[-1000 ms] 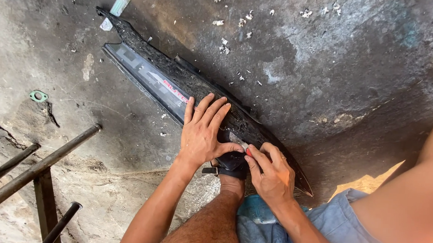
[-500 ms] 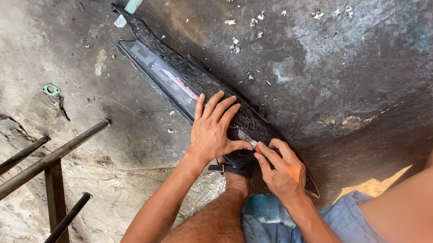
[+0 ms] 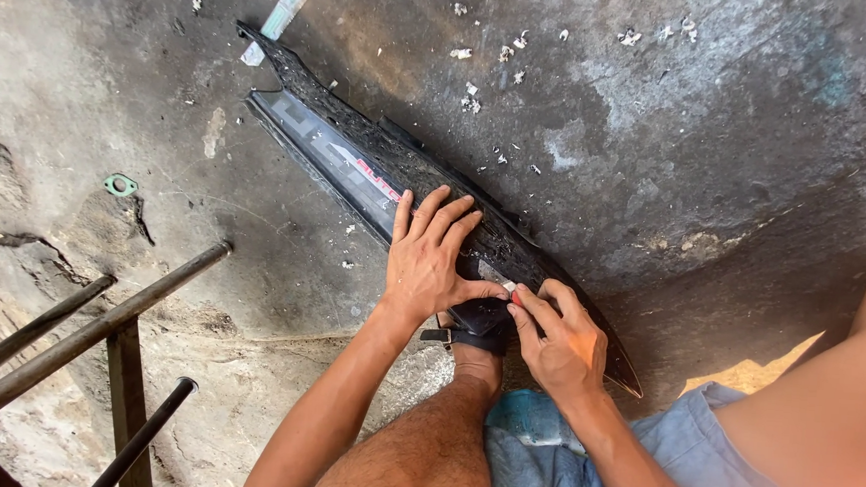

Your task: Scraping off a sticker or protective film from a black motorcycle plastic body part using a small blade.

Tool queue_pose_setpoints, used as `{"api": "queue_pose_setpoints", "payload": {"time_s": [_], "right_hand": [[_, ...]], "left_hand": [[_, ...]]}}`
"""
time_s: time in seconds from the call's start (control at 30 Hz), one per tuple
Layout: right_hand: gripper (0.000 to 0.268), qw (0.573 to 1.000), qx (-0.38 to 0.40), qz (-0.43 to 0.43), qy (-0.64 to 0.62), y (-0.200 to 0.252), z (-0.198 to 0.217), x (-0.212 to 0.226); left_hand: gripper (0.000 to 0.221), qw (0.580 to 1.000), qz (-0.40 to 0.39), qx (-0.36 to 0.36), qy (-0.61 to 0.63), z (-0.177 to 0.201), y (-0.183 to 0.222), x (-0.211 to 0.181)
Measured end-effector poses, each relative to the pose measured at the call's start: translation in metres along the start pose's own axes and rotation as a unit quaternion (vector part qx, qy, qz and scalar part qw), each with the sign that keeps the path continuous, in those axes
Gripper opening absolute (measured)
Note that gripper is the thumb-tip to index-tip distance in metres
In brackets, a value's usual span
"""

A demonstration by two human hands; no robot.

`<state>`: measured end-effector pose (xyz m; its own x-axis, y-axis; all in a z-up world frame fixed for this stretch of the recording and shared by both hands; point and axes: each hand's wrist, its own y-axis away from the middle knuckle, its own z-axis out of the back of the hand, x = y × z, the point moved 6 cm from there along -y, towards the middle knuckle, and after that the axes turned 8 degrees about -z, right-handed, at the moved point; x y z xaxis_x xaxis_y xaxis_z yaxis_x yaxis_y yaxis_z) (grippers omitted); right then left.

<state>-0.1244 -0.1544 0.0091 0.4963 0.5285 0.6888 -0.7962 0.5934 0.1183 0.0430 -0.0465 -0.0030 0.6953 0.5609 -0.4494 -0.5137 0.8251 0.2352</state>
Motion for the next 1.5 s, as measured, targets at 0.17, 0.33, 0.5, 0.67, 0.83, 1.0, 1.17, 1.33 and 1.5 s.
{"api": "queue_pose_setpoints", "payload": {"time_s": [0.17,0.33,0.5,0.67,0.83,1.0,1.17,1.33,1.5], "right_hand": [[0.018,1.000,-0.005,-0.024,0.011,0.005,0.000,0.000],[0.021,0.994,-0.008,-0.112,-0.019,-0.003,0.009,-0.017],[0.024,0.991,-0.001,-0.116,-0.066,-0.003,0.014,-0.029],[0.023,0.997,0.014,-0.057,-0.041,-0.002,0.004,-0.016],[0.021,0.999,0.022,-0.017,-0.026,-0.006,0.004,-0.012],[0.017,0.999,0.038,-0.004,-0.037,-0.006,0.002,-0.013],[0.016,0.999,0.040,-0.005,-0.033,-0.005,0.004,-0.009],[0.015,0.999,0.026,-0.011,-0.022,-0.009,0.010,-0.001],[0.015,0.999,0.029,-0.013,-0.030,-0.011,0.014,0.006]], "left_hand": [[0.103,1.000,0.002,0.003,-0.010,0.001,0.001,-0.001],[0.091,0.998,0.040,-0.048,-0.024,-0.006,-0.007,-0.013],[0.120,1.000,0.012,-0.018,0.021,0.005,-0.007,-0.017],[0.125,0.999,-0.024,0.002,0.032,0.006,-0.006,-0.012],[0.121,0.999,-0.030,0.018,0.036,0.008,-0.006,-0.013],[0.118,0.998,-0.022,0.032,0.046,0.007,-0.005,-0.011],[0.119,0.998,-0.016,0.035,0.045,0.004,-0.005,-0.009],[0.117,0.998,-0.014,0.036,0.043,0.001,-0.005,-0.007],[0.114,0.998,-0.020,0.043,0.034,0.002,-0.005,-0.007]]}}
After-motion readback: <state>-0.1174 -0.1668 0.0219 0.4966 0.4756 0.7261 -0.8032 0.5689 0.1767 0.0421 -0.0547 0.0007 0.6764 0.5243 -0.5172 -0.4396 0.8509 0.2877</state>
